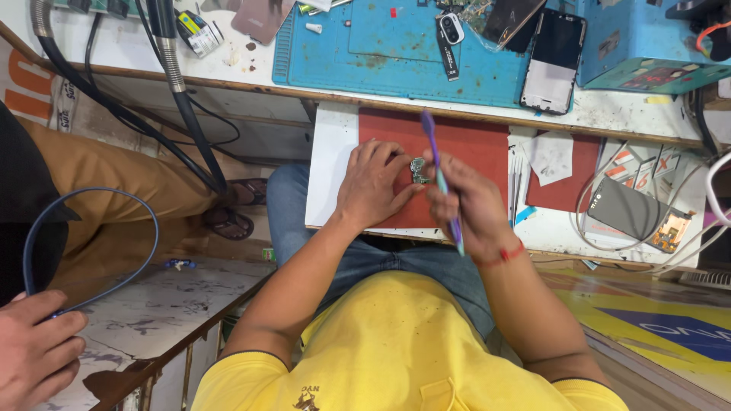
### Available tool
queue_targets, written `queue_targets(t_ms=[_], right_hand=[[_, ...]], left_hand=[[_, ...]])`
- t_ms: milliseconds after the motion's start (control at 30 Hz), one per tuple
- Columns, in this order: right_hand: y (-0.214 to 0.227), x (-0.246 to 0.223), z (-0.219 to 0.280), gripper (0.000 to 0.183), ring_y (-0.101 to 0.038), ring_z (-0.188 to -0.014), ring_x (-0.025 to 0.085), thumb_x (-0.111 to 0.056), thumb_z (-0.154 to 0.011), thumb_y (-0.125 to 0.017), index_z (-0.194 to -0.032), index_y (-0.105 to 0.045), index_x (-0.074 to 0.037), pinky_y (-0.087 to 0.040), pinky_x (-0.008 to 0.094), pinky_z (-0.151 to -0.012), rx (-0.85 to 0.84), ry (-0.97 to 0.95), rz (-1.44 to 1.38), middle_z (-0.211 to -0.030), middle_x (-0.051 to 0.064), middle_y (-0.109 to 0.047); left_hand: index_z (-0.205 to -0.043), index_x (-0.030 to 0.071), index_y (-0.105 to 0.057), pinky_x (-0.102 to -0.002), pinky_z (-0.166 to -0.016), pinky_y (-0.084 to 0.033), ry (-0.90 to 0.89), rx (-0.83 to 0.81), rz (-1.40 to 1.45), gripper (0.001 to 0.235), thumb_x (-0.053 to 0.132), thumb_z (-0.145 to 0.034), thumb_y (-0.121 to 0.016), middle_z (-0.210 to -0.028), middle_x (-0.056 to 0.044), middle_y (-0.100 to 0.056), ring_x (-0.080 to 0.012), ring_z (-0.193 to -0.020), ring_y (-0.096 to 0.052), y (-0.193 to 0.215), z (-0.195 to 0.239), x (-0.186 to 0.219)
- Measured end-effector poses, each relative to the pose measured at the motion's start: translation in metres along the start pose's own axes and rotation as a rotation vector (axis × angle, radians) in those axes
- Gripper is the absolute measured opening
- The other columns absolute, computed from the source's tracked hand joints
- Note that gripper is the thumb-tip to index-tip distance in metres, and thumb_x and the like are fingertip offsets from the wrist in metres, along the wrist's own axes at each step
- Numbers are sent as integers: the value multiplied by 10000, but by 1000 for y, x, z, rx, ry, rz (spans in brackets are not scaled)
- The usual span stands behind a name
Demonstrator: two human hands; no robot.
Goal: The person repeatedly scrubs a small green circuit board with a toothbrush on a red mat. They hold the board with one hand and scrub with the other, occasionally flipping the board over to clean different sides.
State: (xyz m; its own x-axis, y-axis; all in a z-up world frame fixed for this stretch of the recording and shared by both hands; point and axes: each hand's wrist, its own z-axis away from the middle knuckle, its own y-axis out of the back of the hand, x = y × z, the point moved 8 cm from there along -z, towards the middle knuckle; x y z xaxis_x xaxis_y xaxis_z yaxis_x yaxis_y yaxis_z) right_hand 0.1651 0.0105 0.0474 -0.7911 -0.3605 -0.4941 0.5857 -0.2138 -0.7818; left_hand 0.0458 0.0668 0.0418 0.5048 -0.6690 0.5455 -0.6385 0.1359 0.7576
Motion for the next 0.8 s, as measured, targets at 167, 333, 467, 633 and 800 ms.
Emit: queue_targets(t_ms=[167,333,467,633,800], right_hand=[[-62,-27,119,289,-497,-588,143,-191,-1112,-593,-911,-690,-7,-441,308,-531,-57,106,986,-729,66,-568],[-126,-44,159,212,-657,-704,216,-148,-1045,-720,-863,-736,-40,-521,362,-614,-816,375,909,-840,84,-616],[-68,-25,53,229,-519,-651,84,-162,-1160,-501,-1323,-529,-4,-435,214,-564,-360,148,34,-939,46,-579],[44,12,-25,436,-485,-677,38,-146,-1113,-425,-1549,-413,-144,-441,161,-573,74,69,-204,-1043,51,-536],[66,27,-27,485,-495,-687,42,-126,-1102,-441,-1581,-386,-179,-448,163,-578,20,41,-210,-1053,56,-545]], left_hand=[[-1155,95,-700,-493,-1042,-404,-25,7,13,470,401,-828,-843,-1176,-65,-588,-288,-1164,-536,-4,3,0],[-1158,87,-705,-478,-1005,-402,-16,6,13,480,407,-822,-832,-1188,-76,-591,-303,-1156,-530,-2,-2,-1],[-1163,84,-709,-483,-1021,-402,6,-28,33,483,410,-827,-831,-1173,-67,-593,-292,-1143,-535,-3,3,-1],[-1146,72,-707,-484,-1009,-403,-17,-13,9,459,366,-814,-824,-1184,-80,-591,-316,-1162,-533,1,-1,1],[-1158,74,-705,-481,-1025,-409,-32,9,22,444,337,-818,-814,-1193,-74,-595,-305,-1180,-542,4,1,3]])
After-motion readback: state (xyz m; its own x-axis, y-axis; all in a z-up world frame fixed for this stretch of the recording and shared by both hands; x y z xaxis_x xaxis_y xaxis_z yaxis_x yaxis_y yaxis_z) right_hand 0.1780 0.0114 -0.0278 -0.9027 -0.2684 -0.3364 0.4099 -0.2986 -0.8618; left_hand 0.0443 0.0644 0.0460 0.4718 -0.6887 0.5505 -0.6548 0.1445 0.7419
